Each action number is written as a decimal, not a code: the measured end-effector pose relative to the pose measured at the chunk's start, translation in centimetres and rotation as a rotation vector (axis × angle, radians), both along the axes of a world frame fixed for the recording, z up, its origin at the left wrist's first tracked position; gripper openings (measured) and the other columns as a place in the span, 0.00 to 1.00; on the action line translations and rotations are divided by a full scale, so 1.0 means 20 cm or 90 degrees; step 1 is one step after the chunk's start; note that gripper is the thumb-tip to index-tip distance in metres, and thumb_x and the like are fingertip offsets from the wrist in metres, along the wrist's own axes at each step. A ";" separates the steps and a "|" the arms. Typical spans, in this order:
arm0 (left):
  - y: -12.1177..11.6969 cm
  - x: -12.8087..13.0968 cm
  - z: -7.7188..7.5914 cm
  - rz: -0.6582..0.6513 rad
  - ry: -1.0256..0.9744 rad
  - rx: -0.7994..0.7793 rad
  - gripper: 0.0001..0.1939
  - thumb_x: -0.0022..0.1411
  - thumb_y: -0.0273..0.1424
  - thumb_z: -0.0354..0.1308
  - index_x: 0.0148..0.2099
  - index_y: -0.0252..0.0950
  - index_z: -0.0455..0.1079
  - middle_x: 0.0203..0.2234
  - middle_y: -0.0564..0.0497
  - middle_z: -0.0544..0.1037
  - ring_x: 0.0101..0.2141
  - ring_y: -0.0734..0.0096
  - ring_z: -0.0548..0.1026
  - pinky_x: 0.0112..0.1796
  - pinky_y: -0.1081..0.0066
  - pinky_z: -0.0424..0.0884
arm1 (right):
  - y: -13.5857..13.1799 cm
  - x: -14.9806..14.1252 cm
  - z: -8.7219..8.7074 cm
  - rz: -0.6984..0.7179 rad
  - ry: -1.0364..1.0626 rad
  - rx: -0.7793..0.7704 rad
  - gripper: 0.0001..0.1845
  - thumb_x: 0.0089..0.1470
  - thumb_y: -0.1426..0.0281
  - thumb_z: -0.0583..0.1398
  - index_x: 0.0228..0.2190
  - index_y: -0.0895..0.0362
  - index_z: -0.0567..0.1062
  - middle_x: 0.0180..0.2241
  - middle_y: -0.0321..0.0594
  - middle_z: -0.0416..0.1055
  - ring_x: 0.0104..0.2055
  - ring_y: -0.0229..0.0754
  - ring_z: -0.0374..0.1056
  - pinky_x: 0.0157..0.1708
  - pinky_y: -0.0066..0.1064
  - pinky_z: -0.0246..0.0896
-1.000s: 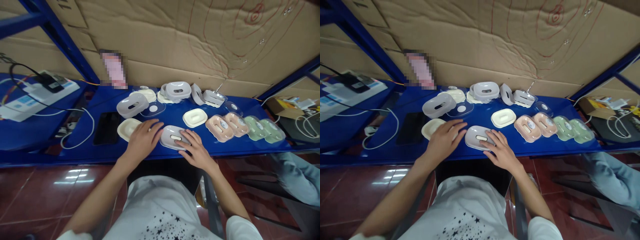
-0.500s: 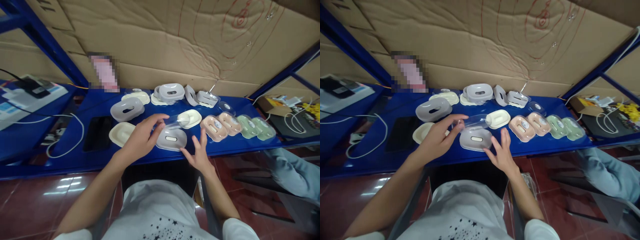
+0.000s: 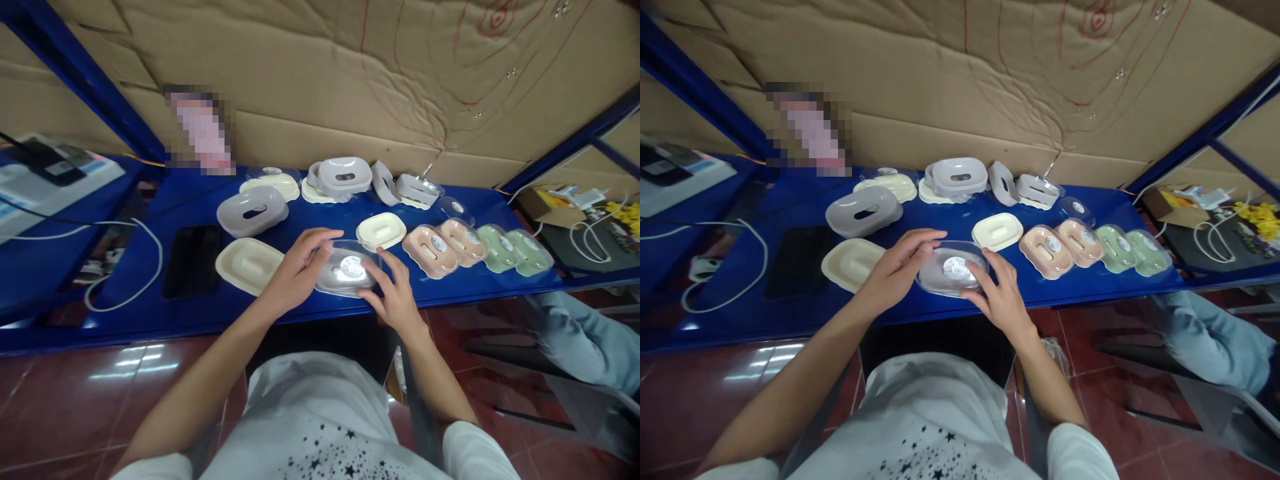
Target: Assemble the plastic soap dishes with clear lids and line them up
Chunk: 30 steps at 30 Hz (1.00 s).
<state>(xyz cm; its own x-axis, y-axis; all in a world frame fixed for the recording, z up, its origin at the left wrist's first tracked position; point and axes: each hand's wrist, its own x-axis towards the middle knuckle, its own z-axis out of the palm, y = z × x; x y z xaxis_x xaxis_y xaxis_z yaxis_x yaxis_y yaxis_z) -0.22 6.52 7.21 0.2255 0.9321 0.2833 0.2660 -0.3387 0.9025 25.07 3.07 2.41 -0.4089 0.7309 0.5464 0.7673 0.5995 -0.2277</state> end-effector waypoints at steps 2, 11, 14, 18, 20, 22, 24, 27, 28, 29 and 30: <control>0.00 0.01 -0.03 0.022 0.047 0.044 0.19 0.79 0.41 0.51 0.64 0.42 0.74 0.64 0.43 0.73 0.66 0.59 0.71 0.67 0.55 0.67 | -0.01 -0.02 -0.02 -0.027 0.009 -0.044 0.32 0.72 0.54 0.59 0.72 0.43 0.63 0.69 0.51 0.65 0.69 0.62 0.65 0.66 0.56 0.63; -0.17 -0.10 -0.15 -0.036 0.247 0.000 0.36 0.71 0.44 0.66 0.76 0.51 0.59 0.78 0.45 0.55 0.75 0.51 0.59 0.70 0.50 0.64 | -0.06 -0.05 -0.03 -0.006 -0.010 -0.051 0.36 0.68 0.50 0.63 0.72 0.43 0.64 0.59 0.52 0.67 0.71 0.64 0.61 0.68 0.60 0.62; -0.22 -0.10 -0.21 -0.011 0.271 0.029 0.35 0.73 0.40 0.64 0.77 0.53 0.57 0.78 0.47 0.55 0.75 0.52 0.60 0.70 0.51 0.65 | -0.07 -0.02 -0.04 0.054 -0.008 -0.045 0.39 0.69 0.54 0.64 0.75 0.40 0.59 0.60 0.51 0.65 0.73 0.62 0.61 0.69 0.58 0.65; -0.23 -0.07 -0.27 -0.015 0.289 0.081 0.36 0.75 0.39 0.62 0.79 0.52 0.53 0.80 0.45 0.50 0.76 0.53 0.58 0.71 0.52 0.64 | -0.07 0.01 -0.03 0.080 -0.029 -0.037 0.45 0.68 0.59 0.66 0.77 0.39 0.53 0.70 0.53 0.59 0.76 0.63 0.57 0.70 0.60 0.64; -0.23 -0.06 -0.28 -0.023 0.292 0.106 0.37 0.76 0.39 0.61 0.79 0.52 0.51 0.80 0.44 0.49 0.76 0.52 0.58 0.71 0.52 0.63 | -0.08 0.02 -0.03 0.080 -0.041 -0.056 0.45 0.68 0.60 0.66 0.77 0.38 0.53 0.75 0.50 0.55 0.77 0.63 0.55 0.71 0.61 0.63; -0.23 -0.06 -0.29 -0.017 0.290 0.118 0.36 0.76 0.40 0.61 0.79 0.52 0.52 0.80 0.44 0.50 0.76 0.52 0.58 0.71 0.51 0.63 | -0.09 0.02 -0.02 0.078 -0.048 -0.079 0.44 0.68 0.61 0.66 0.76 0.38 0.54 0.77 0.47 0.51 0.78 0.62 0.53 0.72 0.60 0.62; -0.22 -0.07 -0.29 -0.010 0.287 0.112 0.34 0.76 0.42 0.61 0.78 0.52 0.55 0.79 0.45 0.53 0.75 0.52 0.59 0.71 0.51 0.63 | -0.10 0.01 -0.03 0.083 -0.047 -0.086 0.43 0.68 0.62 0.66 0.76 0.40 0.55 0.79 0.48 0.48 0.79 0.60 0.51 0.73 0.57 0.62; -0.22 -0.09 -0.29 -0.015 0.290 0.085 0.33 0.75 0.43 0.61 0.77 0.52 0.58 0.77 0.45 0.57 0.75 0.52 0.61 0.70 0.51 0.64 | -0.12 -0.01 -0.04 0.074 -0.044 -0.086 0.44 0.68 0.62 0.66 0.77 0.42 0.54 0.79 0.47 0.46 0.79 0.58 0.50 0.73 0.55 0.62; -0.22 -0.09 -0.29 -0.018 0.292 0.077 0.33 0.75 0.43 0.61 0.76 0.52 0.59 0.77 0.45 0.58 0.74 0.51 0.61 0.70 0.51 0.65 | -0.13 -0.01 -0.04 0.065 -0.042 -0.087 0.44 0.68 0.62 0.66 0.77 0.41 0.54 0.79 0.47 0.47 0.79 0.57 0.50 0.73 0.55 0.63; -0.21 -0.09 -0.29 -0.021 0.293 0.072 0.32 0.74 0.43 0.62 0.76 0.53 0.59 0.76 0.45 0.60 0.74 0.51 0.62 0.69 0.50 0.66 | -0.13 -0.01 -0.05 0.056 -0.040 -0.089 0.44 0.68 0.62 0.66 0.77 0.41 0.54 0.79 0.46 0.47 0.79 0.57 0.50 0.73 0.55 0.63; -0.21 -0.10 -0.29 -0.023 0.290 0.069 0.32 0.74 0.42 0.62 0.75 0.53 0.60 0.75 0.45 0.61 0.73 0.50 0.63 0.69 0.49 0.66 | -0.14 -0.02 -0.05 0.050 -0.036 -0.091 0.44 0.68 0.62 0.67 0.76 0.40 0.54 0.79 0.46 0.48 0.79 0.57 0.50 0.73 0.55 0.63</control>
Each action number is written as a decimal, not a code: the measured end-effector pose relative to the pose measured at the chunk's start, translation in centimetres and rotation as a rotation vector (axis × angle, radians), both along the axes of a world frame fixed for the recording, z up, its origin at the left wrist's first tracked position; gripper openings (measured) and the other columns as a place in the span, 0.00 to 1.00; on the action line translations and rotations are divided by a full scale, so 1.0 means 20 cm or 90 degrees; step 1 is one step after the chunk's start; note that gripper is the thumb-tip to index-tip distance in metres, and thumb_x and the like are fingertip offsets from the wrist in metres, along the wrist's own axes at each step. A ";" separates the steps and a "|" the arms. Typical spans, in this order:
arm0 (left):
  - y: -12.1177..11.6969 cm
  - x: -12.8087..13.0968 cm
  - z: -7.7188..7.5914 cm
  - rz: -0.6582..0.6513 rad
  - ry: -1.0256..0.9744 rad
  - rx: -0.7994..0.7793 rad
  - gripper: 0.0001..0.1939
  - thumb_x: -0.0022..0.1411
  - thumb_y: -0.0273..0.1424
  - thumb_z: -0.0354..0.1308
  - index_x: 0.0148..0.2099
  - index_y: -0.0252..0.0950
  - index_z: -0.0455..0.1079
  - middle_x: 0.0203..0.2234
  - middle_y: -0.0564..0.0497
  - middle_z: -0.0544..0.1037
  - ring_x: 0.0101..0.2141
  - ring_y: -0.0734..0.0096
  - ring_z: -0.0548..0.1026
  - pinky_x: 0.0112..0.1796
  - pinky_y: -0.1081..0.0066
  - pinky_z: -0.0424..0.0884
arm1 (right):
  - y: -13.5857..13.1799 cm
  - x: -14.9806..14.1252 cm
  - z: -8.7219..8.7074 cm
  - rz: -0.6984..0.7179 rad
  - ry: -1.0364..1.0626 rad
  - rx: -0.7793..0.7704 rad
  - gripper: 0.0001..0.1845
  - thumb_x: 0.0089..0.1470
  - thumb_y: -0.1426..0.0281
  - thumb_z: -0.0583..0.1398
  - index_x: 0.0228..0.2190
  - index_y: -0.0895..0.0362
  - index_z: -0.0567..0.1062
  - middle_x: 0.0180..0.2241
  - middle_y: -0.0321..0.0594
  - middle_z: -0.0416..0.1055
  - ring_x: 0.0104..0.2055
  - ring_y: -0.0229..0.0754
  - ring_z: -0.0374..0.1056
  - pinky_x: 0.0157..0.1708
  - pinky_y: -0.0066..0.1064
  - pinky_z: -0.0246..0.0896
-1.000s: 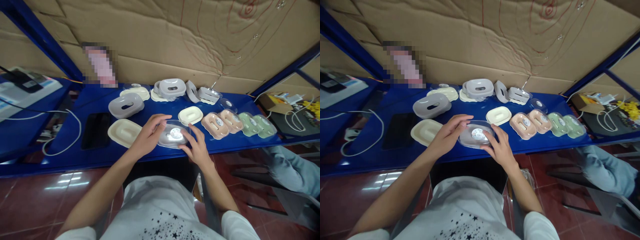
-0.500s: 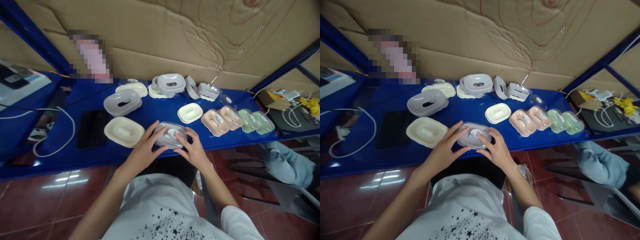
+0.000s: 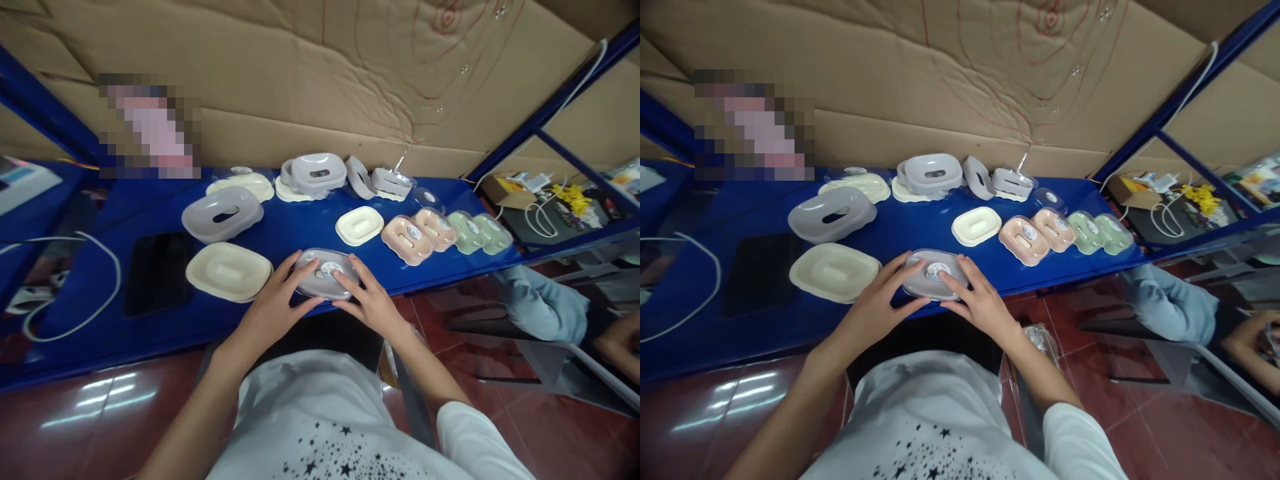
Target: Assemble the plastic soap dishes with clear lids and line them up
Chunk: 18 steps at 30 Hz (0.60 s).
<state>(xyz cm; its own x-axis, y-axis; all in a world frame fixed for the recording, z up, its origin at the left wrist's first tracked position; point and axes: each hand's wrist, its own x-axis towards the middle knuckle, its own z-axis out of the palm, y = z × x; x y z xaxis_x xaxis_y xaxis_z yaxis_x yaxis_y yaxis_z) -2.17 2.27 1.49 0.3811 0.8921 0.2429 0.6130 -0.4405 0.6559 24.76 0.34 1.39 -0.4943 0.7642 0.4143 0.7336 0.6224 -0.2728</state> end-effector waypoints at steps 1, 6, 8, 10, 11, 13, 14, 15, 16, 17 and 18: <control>0.00 0.00 0.00 -0.001 -0.007 -0.002 0.32 0.73 0.42 0.63 0.75 0.53 0.61 0.74 0.45 0.62 0.73 0.50 0.64 0.69 0.49 0.67 | 0.00 0.00 0.00 -0.002 0.005 -0.003 0.44 0.68 0.62 0.67 0.76 0.40 0.54 0.78 0.47 0.49 0.79 0.57 0.50 0.73 0.55 0.63; 0.01 0.01 0.03 -0.003 -0.074 -0.009 0.33 0.71 0.41 0.66 0.73 0.52 0.61 0.70 0.44 0.65 0.70 0.49 0.67 0.69 0.47 0.66 | 0.00 0.00 0.00 0.021 0.072 -0.011 0.39 0.68 0.60 0.66 0.75 0.43 0.60 0.77 0.48 0.53 0.78 0.55 0.54 0.73 0.52 0.62; 0.00 0.02 0.04 0.000 -0.132 -0.023 0.39 0.71 0.42 0.66 0.76 0.53 0.54 0.73 0.43 0.62 0.72 0.48 0.64 0.69 0.46 0.67 | 0.00 0.03 0.03 0.014 0.105 -0.005 0.37 0.68 0.60 0.66 0.73 0.44 0.64 0.76 0.48 0.55 0.77 0.55 0.57 0.73 0.51 0.62; -0.01 0.04 0.05 0.009 -0.185 -0.041 0.41 0.72 0.42 0.64 0.78 0.54 0.49 0.76 0.43 0.57 0.72 0.48 0.64 0.67 0.47 0.70 | 0.03 0.12 0.10 -0.032 0.126 0.022 0.36 0.67 0.59 0.68 0.71 0.44 0.67 0.75 0.48 0.59 0.75 0.55 0.61 0.72 0.52 0.64; -0.01 0.04 0.05 0.015 -0.196 -0.050 0.39 0.73 0.42 0.63 0.78 0.55 0.49 0.77 0.43 0.56 0.72 0.48 0.64 0.66 0.48 0.72 | 0.06 0.20 0.14 -0.075 0.132 0.051 0.36 0.66 0.59 0.68 0.71 0.45 0.68 0.74 0.48 0.61 0.74 0.56 0.62 0.71 0.53 0.64; -0.01 0.05 0.05 0.031 -0.186 -0.058 0.34 0.75 0.42 0.60 0.77 0.55 0.53 0.76 0.44 0.57 0.71 0.50 0.67 0.65 0.48 0.73 | 0.19 0.42 0.25 -0.190 0.133 0.127 0.35 0.65 0.58 0.69 0.69 0.47 0.69 0.72 0.49 0.65 0.74 0.57 0.62 0.71 0.55 0.62; -0.01 0.05 0.05 0.040 -0.174 -0.054 0.32 0.76 0.41 0.59 0.76 0.54 0.56 0.75 0.44 0.59 0.70 0.50 0.68 0.65 0.48 0.73 | 0.28 0.56 0.31 -0.259 0.130 0.167 0.35 0.67 0.58 0.67 0.70 0.50 0.69 0.71 0.52 0.66 0.75 0.57 0.60 0.71 0.55 0.61; -0.01 0.06 0.05 0.047 -0.162 -0.049 0.29 0.76 0.41 0.59 0.75 0.53 0.58 0.74 0.44 0.61 0.69 0.50 0.69 0.65 0.47 0.73 | 0.38 0.71 0.37 -0.324 0.113 0.184 0.34 0.68 0.58 0.66 0.69 0.54 0.69 0.70 0.56 0.66 0.75 0.56 0.60 0.70 0.52 0.61; -0.01 0.06 0.06 0.052 -0.150 -0.039 0.27 0.76 0.40 0.58 0.74 0.52 0.61 0.72 0.44 0.63 0.68 0.51 0.70 0.65 0.47 0.73 | 0.49 0.85 0.42 -0.394 0.087 0.167 0.34 0.68 0.59 0.66 0.69 0.58 0.70 0.69 0.60 0.67 0.74 0.54 0.62 0.67 0.47 0.63; -0.01 0.07 0.06 0.053 -0.139 -0.028 0.26 0.76 0.40 0.58 0.72 0.51 0.63 0.71 0.44 0.65 0.68 0.51 0.70 0.66 0.47 0.73 | 0.60 0.99 0.46 -0.471 0.062 0.137 0.34 0.67 0.60 0.66 0.67 0.62 0.72 0.67 0.65 0.69 0.70 0.52 0.66 0.63 0.41 0.65; -0.01 0.07 0.06 0.053 -0.127 -0.017 0.24 0.76 0.39 0.58 0.71 0.51 0.65 0.70 0.45 0.67 0.67 0.51 0.71 0.66 0.46 0.72 | 0.70 1.12 0.49 -0.549 0.036 0.088 0.34 0.66 0.61 0.66 0.67 0.65 0.72 0.65 0.68 0.70 0.67 0.50 0.69 0.61 0.38 0.64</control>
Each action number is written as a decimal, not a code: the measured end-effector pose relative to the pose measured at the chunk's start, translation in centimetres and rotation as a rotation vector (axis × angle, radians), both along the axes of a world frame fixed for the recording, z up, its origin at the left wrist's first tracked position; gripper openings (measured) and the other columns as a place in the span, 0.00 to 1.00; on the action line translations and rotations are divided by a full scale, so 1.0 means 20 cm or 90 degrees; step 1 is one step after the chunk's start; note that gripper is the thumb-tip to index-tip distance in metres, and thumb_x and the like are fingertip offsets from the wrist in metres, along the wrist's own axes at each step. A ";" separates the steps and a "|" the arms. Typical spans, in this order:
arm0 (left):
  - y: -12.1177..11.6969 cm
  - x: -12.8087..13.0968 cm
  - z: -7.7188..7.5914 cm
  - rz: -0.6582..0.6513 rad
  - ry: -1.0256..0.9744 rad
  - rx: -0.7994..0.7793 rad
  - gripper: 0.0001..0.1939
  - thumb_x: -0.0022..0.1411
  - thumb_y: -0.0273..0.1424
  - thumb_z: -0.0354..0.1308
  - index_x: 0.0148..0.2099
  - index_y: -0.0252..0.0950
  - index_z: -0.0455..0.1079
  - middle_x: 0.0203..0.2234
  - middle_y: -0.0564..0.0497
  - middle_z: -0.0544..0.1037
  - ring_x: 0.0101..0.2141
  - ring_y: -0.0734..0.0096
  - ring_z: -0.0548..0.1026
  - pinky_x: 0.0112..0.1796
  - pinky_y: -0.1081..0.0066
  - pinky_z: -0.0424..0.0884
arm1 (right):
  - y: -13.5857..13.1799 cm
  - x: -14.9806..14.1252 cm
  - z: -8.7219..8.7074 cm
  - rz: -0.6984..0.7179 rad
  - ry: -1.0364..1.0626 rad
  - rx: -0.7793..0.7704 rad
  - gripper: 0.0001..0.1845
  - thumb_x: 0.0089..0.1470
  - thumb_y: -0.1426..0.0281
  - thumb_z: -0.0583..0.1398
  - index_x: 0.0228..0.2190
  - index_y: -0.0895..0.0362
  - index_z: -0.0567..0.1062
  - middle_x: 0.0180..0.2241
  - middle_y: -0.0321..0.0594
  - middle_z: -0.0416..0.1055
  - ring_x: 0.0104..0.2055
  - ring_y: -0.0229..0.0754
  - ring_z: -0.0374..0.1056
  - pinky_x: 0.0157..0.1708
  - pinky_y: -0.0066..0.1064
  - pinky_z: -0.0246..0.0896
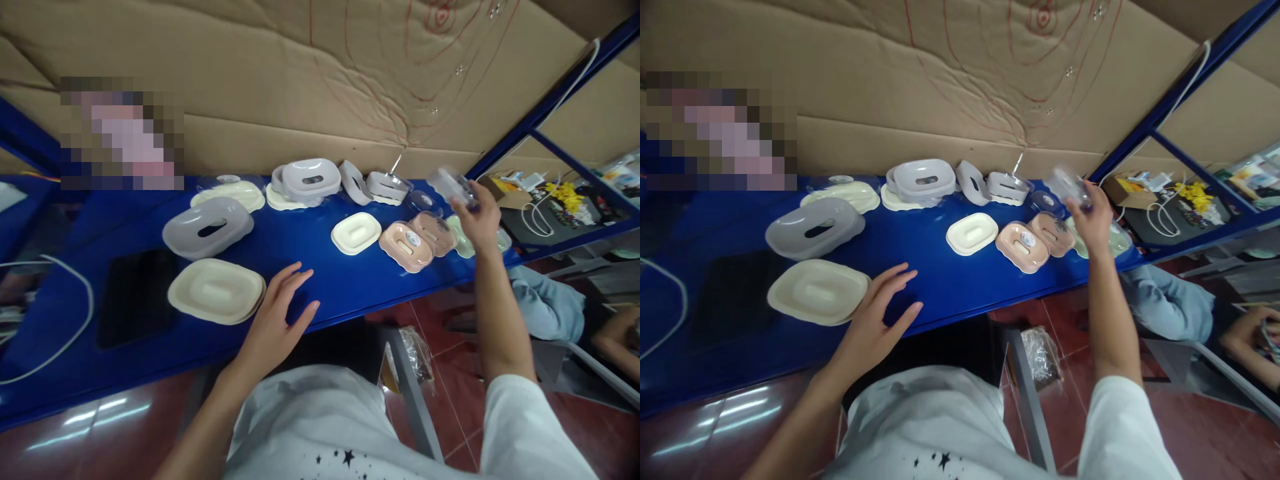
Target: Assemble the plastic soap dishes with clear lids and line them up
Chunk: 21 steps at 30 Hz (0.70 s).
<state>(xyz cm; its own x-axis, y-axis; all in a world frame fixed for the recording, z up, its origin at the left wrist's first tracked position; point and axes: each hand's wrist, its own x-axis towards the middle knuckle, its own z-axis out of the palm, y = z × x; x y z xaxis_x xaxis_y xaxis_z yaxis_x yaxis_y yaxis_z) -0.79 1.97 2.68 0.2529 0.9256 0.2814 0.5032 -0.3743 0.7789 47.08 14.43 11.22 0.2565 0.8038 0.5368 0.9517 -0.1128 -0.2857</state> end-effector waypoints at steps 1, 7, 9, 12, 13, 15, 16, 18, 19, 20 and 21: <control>0.00 0.00 0.00 0.000 0.012 0.009 0.22 0.76 0.39 0.58 0.69 0.50 0.67 0.69 0.45 0.68 0.67 0.52 0.72 0.66 0.47 0.72 | 0.09 0.10 0.02 -0.061 0.009 -0.050 0.34 0.66 0.63 0.66 0.67 0.67 0.72 0.63 0.70 0.72 0.66 0.50 0.71 0.60 0.38 0.63; 0.00 0.01 0.00 -0.004 0.054 0.033 0.15 0.78 0.37 0.56 0.63 0.47 0.72 0.65 0.47 0.73 0.64 0.58 0.75 0.63 0.54 0.75 | 0.34 0.29 0.02 -0.129 0.035 -0.165 0.33 0.60 0.65 0.69 0.60 0.73 0.77 0.54 0.75 0.77 0.54 0.50 0.76 0.52 0.42 0.62; 0.00 0.00 0.00 -0.006 0.064 0.032 0.14 0.78 0.37 0.56 0.61 0.46 0.73 0.64 0.47 0.74 0.63 0.59 0.76 0.63 0.56 0.75 | 0.36 0.27 0.02 -0.127 0.027 -0.193 0.31 0.57 0.68 0.70 0.57 0.74 0.79 0.54 0.76 0.77 0.52 0.49 0.76 0.51 0.43 0.62; 0.00 0.00 -0.02 -0.008 0.076 0.030 0.14 0.78 0.38 0.56 0.60 0.45 0.74 0.63 0.47 0.75 0.62 0.58 0.76 0.63 0.56 0.74 | 0.39 0.19 0.04 -0.090 -0.011 -0.206 0.28 0.58 0.69 0.69 0.55 0.74 0.80 0.59 0.80 0.72 0.57 0.51 0.74 0.54 0.47 0.61; 0.00 0.01 -0.02 -0.009 0.082 0.032 0.14 0.78 0.38 0.56 0.60 0.45 0.75 0.62 0.46 0.75 0.62 0.57 0.76 0.63 0.56 0.74 | 0.41 0.15 0.05 -0.062 -0.029 -0.199 0.26 0.61 0.69 0.67 0.56 0.75 0.79 0.61 0.80 0.69 0.60 0.51 0.72 0.55 0.47 0.60; 0.00 0.03 -0.03 -0.007 0.103 0.039 0.15 0.78 0.39 0.55 0.60 0.44 0.75 0.62 0.45 0.75 0.62 0.56 0.76 0.63 0.55 0.74 | 0.43 0.05 0.05 0.024 -0.064 -0.193 0.24 0.67 0.69 0.62 0.57 0.74 0.78 0.62 0.76 0.70 0.62 0.49 0.72 0.58 0.44 0.60; 0.00 0.05 -0.03 0.000 0.121 0.047 0.15 0.78 0.39 0.54 0.61 0.44 0.75 0.62 0.45 0.75 0.62 0.54 0.76 0.62 0.53 0.74 | 0.44 -0.01 0.04 0.079 -0.078 -0.205 0.23 0.69 0.68 0.59 0.56 0.73 0.79 0.60 0.71 0.74 0.60 0.47 0.74 0.57 0.40 0.61; 0.01 0.10 -0.01 0.012 0.172 0.068 0.17 0.78 0.38 0.53 0.63 0.42 0.74 0.63 0.43 0.75 0.60 0.51 0.76 0.62 0.50 0.74 | 0.47 -0.14 0.01 0.186 -0.098 -0.250 0.20 0.71 0.68 0.58 0.54 0.68 0.81 0.54 0.59 0.80 0.54 0.44 0.78 0.55 0.35 0.64; 0.03 0.14 0.01 0.014 0.204 0.079 0.19 0.78 0.38 0.53 0.65 0.41 0.72 0.65 0.42 0.74 0.60 0.49 0.76 0.61 0.48 0.73 | 0.49 -0.20 -0.01 0.226 -0.103 -0.272 0.19 0.71 0.68 0.59 0.54 0.66 0.82 0.54 0.54 0.82 0.53 0.44 0.78 0.55 0.34 0.66; 0.06 0.18 0.03 0.006 0.236 0.091 0.21 0.78 0.37 0.53 0.69 0.40 0.70 0.67 0.40 0.72 0.62 0.46 0.75 0.61 0.47 0.73 | 0.50 -0.26 -0.04 0.254 -0.113 -0.283 0.19 0.70 0.69 0.60 0.56 0.64 0.81 0.55 0.52 0.81 0.54 0.46 0.78 0.56 0.36 0.66; 0.08 0.23 0.05 -0.014 0.266 0.101 0.24 0.78 0.36 0.54 0.72 0.40 0.66 0.71 0.39 0.68 0.65 0.45 0.72 0.62 0.46 0.72 | 0.52 -0.31 -0.06 0.268 -0.130 -0.283 0.20 0.68 0.70 0.62 0.59 0.62 0.79 0.58 0.52 0.80 0.57 0.49 0.77 0.58 0.38 0.67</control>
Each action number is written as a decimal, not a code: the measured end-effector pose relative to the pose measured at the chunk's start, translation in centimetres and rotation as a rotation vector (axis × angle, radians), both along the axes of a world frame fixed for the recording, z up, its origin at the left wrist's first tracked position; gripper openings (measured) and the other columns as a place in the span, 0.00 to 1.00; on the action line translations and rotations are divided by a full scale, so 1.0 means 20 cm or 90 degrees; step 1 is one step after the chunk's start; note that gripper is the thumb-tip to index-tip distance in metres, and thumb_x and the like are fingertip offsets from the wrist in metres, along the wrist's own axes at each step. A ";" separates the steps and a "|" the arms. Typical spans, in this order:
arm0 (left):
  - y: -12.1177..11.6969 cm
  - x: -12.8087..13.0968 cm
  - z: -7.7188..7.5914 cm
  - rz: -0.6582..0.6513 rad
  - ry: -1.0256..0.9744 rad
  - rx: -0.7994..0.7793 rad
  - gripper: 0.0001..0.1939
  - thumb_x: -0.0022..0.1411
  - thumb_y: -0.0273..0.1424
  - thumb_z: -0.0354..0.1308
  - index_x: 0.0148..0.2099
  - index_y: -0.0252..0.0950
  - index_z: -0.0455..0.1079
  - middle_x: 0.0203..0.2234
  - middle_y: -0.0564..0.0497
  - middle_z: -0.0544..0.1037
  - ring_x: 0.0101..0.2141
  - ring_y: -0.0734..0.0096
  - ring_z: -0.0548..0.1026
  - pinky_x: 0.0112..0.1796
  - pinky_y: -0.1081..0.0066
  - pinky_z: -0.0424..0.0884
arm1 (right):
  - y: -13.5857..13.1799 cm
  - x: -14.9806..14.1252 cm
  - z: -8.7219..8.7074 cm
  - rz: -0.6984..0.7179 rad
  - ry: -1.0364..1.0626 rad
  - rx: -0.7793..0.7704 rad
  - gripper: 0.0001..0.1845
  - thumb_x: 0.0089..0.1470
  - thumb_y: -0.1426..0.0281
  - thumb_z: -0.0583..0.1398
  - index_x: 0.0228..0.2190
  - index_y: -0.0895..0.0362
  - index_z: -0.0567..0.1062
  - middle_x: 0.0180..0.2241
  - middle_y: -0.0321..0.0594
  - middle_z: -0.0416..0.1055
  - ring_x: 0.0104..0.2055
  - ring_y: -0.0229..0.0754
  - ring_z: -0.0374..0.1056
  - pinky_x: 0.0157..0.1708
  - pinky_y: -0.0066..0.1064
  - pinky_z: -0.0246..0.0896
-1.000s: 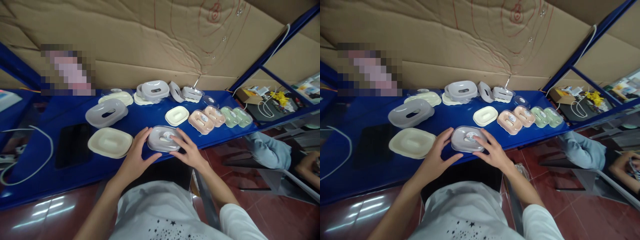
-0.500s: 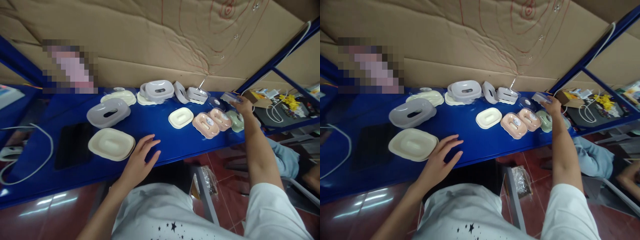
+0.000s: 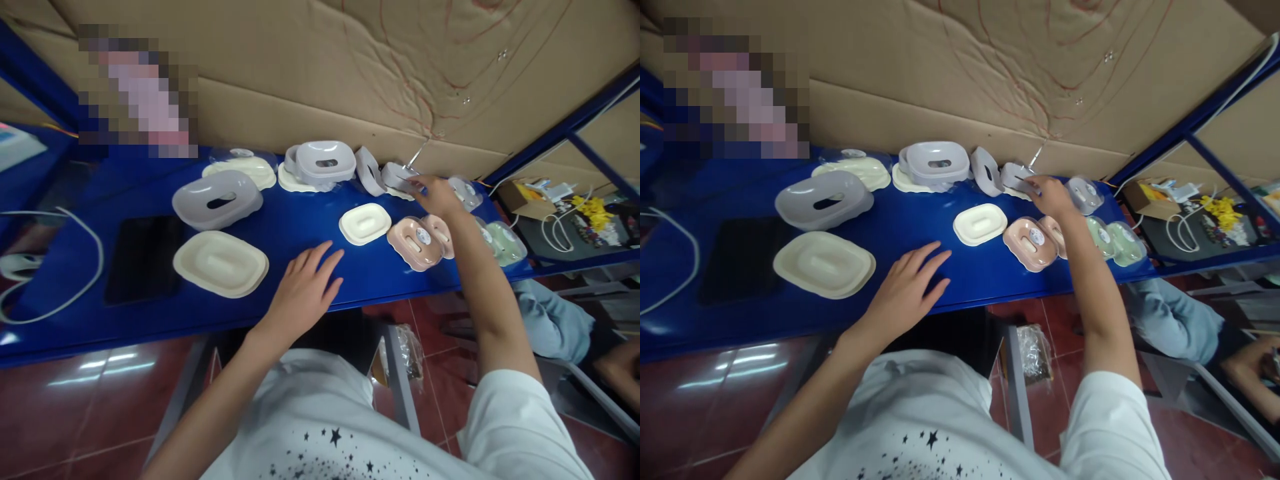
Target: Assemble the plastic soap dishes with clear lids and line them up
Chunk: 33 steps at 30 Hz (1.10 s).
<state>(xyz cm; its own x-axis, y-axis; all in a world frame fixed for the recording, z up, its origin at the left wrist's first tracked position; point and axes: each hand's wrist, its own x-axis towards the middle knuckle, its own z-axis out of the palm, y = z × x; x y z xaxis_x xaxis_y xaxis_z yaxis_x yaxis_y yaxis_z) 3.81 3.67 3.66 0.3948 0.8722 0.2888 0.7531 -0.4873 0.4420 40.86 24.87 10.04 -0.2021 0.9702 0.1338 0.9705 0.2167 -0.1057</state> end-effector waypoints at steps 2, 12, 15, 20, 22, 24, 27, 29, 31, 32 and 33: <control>0.07 0.09 0.03 -0.046 0.057 0.010 0.30 0.77 0.33 0.55 0.77 0.38 0.58 0.77 0.38 0.58 0.70 0.42 0.65 0.65 0.45 0.68 | 0.04 -0.08 -0.04 0.021 -0.059 0.023 0.27 0.65 0.70 0.65 0.64 0.58 0.75 0.63 0.53 0.75 0.62 0.57 0.73 0.62 0.45 0.66; 0.08 0.04 0.00 -0.003 0.122 0.046 0.23 0.78 0.34 0.54 0.70 0.36 0.69 0.69 0.36 0.71 0.65 0.41 0.71 0.67 0.37 0.62 | 0.13 -0.13 -0.13 0.013 -0.267 0.035 0.24 0.67 0.61 0.59 0.57 0.62 0.76 0.57 0.63 0.77 0.61 0.68 0.71 0.60 0.57 0.63; 0.02 -0.06 -0.01 0.028 0.115 0.055 0.23 0.78 0.36 0.55 0.70 0.36 0.70 0.67 0.35 0.72 0.64 0.40 0.72 0.65 0.39 0.66 | 0.13 -0.09 -0.14 0.015 -0.259 0.008 0.26 0.65 0.61 0.61 0.59 0.61 0.74 0.56 0.61 0.78 0.58 0.65 0.74 0.59 0.55 0.64; -0.01 -0.13 -0.05 0.040 0.091 0.090 0.23 0.78 0.37 0.55 0.69 0.36 0.71 0.66 0.35 0.72 0.61 0.41 0.75 0.63 0.41 0.69 | 0.14 -0.07 -0.10 0.032 -0.204 -0.039 0.30 0.62 0.59 0.65 0.61 0.60 0.73 0.56 0.57 0.79 0.58 0.64 0.75 0.58 0.51 0.67; 0.00 -0.13 -0.06 0.040 0.084 0.103 0.22 0.78 0.36 0.55 0.68 0.35 0.71 0.66 0.35 0.73 0.60 0.42 0.76 0.63 0.41 0.69 | 0.13 -0.08 -0.08 0.041 -0.192 -0.056 0.29 0.61 0.57 0.66 0.59 0.58 0.76 0.53 0.55 0.81 0.56 0.63 0.77 0.57 0.50 0.69; 0.00 -0.13 -0.07 0.037 0.078 0.110 0.22 0.78 0.36 0.55 0.68 0.35 0.72 0.65 0.35 0.73 0.59 0.42 0.76 0.63 0.41 0.69 | 0.13 -0.09 -0.07 0.048 -0.187 -0.063 0.28 0.60 0.56 0.67 0.57 0.57 0.78 0.51 0.53 0.82 0.54 0.63 0.78 0.55 0.50 0.70; 0.00 -0.14 -0.07 0.034 0.070 0.115 0.22 0.77 0.36 0.56 0.68 0.35 0.72 0.65 0.35 0.73 0.59 0.42 0.76 0.63 0.41 0.70 | 0.10 -0.08 -0.04 0.039 -0.145 -0.053 0.29 0.59 0.57 0.68 0.57 0.58 0.78 0.51 0.54 0.82 0.53 0.63 0.78 0.54 0.50 0.71; -0.01 -0.14 -0.07 0.035 0.065 0.115 0.22 0.77 0.35 0.56 0.68 0.35 0.72 0.65 0.36 0.73 0.59 0.42 0.76 0.63 0.42 0.70 | 0.08 -0.07 0.00 0.020 -0.091 -0.034 0.28 0.59 0.57 0.68 0.56 0.59 0.79 0.51 0.54 0.82 0.52 0.61 0.79 0.53 0.49 0.73; -0.01 -0.14 -0.07 0.038 0.063 0.108 0.22 0.77 0.35 0.56 0.68 0.36 0.72 0.65 0.36 0.74 0.60 0.43 0.76 0.63 0.42 0.70 | 0.05 -0.06 0.04 0.004 -0.025 -0.003 0.28 0.58 0.56 0.68 0.55 0.58 0.80 0.49 0.53 0.83 0.50 0.60 0.79 0.52 0.48 0.74; -0.01 -0.13 -0.07 0.042 0.062 0.102 0.22 0.77 0.35 0.55 0.68 0.36 0.72 0.65 0.36 0.74 0.60 0.43 0.76 0.63 0.42 0.70 | 0.02 -0.06 0.07 0.003 0.009 0.017 0.29 0.58 0.54 0.68 0.55 0.58 0.80 0.49 0.52 0.83 0.49 0.59 0.79 0.51 0.48 0.74; 0.00 -0.13 -0.07 0.048 0.061 0.093 0.22 0.78 0.36 0.55 0.68 0.36 0.72 0.66 0.36 0.73 0.61 0.42 0.76 0.63 0.43 0.70 | -0.01 -0.07 0.09 0.010 0.043 0.036 0.30 0.58 0.53 0.68 0.55 0.58 0.80 0.48 0.51 0.83 0.48 0.58 0.79 0.51 0.48 0.74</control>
